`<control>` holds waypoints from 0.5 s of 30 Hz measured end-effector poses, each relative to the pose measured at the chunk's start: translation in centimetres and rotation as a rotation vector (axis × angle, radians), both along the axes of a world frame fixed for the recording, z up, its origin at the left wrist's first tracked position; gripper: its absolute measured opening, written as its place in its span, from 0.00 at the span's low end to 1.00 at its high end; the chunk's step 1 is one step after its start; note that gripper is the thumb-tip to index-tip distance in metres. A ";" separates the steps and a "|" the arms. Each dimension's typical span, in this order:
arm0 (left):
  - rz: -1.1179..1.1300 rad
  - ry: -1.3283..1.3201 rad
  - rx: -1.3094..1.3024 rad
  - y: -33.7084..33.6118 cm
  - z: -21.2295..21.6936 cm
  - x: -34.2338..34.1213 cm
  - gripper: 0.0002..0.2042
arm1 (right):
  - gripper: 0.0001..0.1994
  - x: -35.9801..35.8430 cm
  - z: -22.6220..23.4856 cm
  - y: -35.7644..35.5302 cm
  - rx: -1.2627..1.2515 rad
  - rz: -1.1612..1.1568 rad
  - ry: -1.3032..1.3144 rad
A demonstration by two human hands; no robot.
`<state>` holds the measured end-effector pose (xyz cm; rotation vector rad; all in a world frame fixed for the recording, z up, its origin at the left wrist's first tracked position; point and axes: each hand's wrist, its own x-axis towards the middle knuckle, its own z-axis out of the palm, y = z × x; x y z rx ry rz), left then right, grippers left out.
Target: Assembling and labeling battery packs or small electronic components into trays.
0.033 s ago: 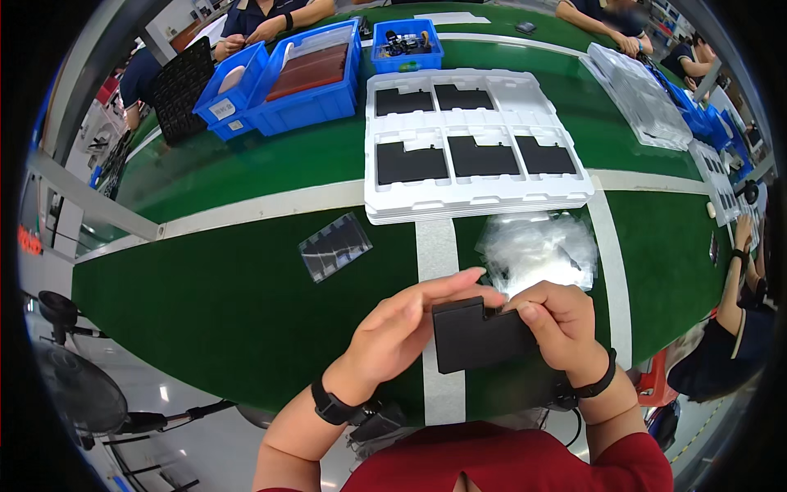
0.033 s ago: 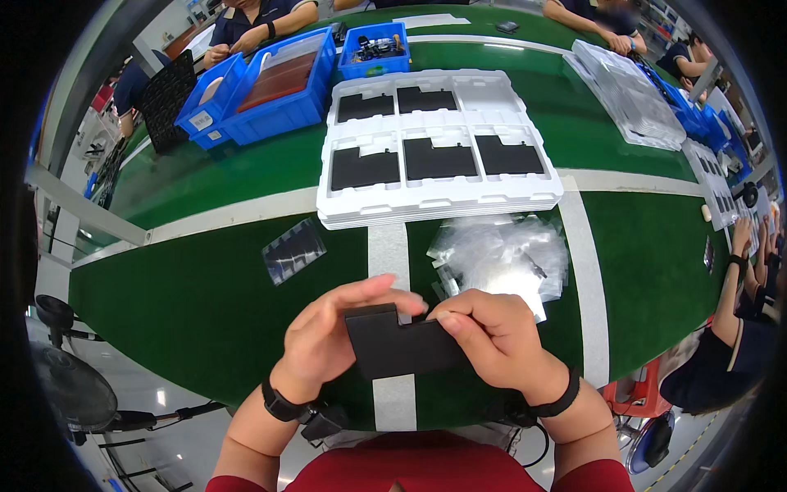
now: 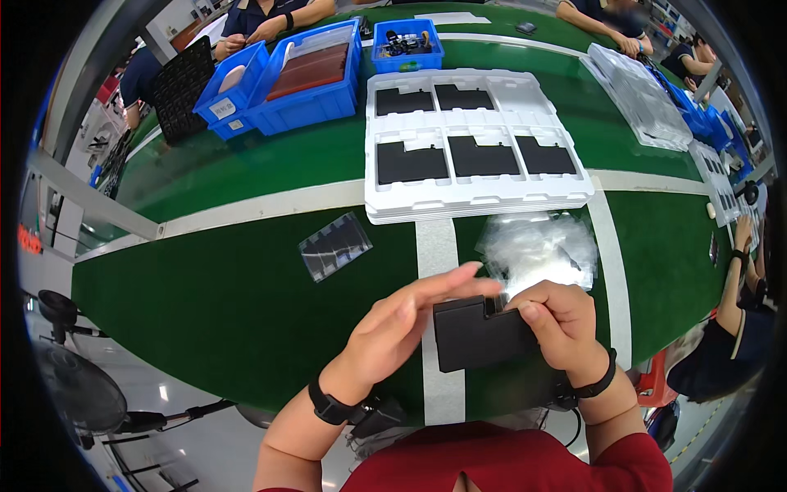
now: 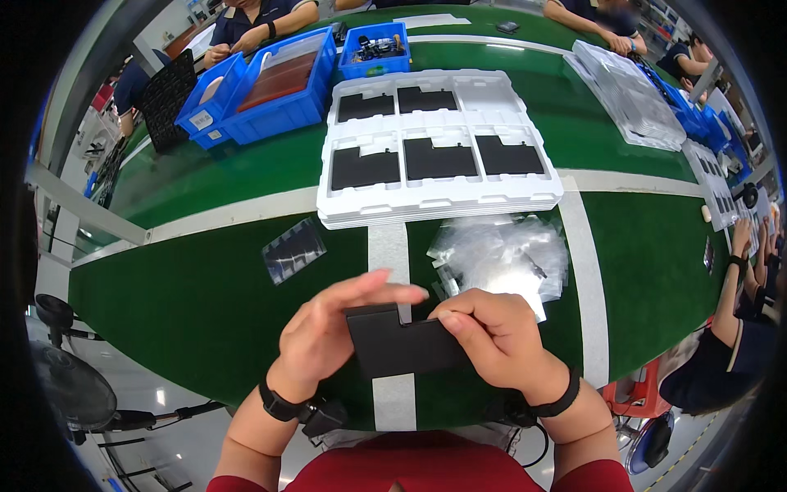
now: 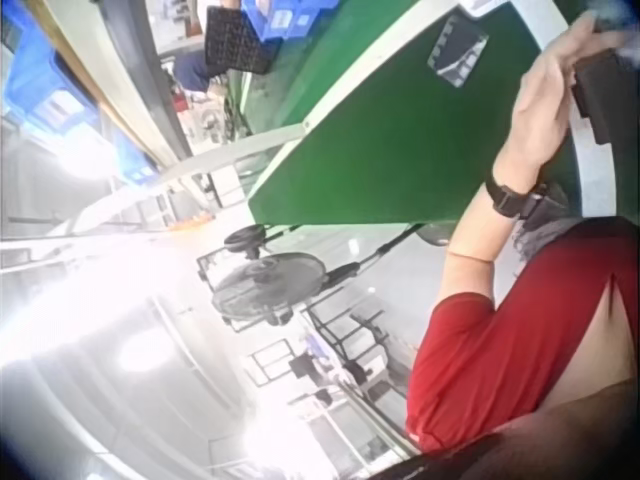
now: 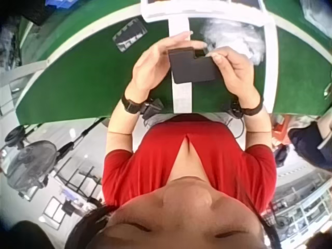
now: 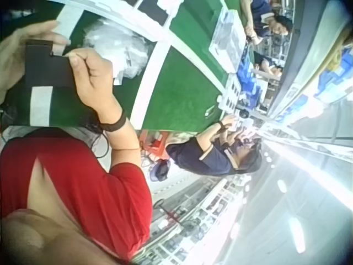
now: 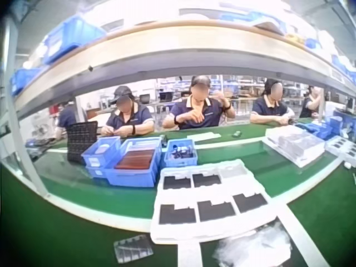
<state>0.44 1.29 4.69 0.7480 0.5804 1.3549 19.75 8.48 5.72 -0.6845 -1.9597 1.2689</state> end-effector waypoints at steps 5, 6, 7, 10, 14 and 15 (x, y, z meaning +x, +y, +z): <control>0.241 0.989 0.538 0.3 0.4 -2.1 0.24 | 0.05 0.1 -0.1 0.0 0.030 0.000 -0.015; 0.278 0.949 0.503 0.3 0.6 -1.9 0.23 | 0.05 0.1 -0.1 0.0 0.033 0.001 -0.021; 0.280 0.949 0.501 0.2 0.6 -1.9 0.23 | 0.05 0.0 -0.1 -0.1 0.033 0.004 -0.023; 0.309 1.001 0.528 0.2 0.5 -1.9 0.22 | 0.05 -0.1 0.0 -0.2 0.039 -0.008 -0.016; 0.326 0.924 0.523 0.2 0.1 -1.6 0.21 | 0.04 -0.1 0.0 -0.2 0.059 -0.013 -0.016; 0.320 0.902 0.510 0.1 0.0 -1.5 0.21 | 0.04 -0.1 0.0 -0.2 0.066 -0.012 -0.023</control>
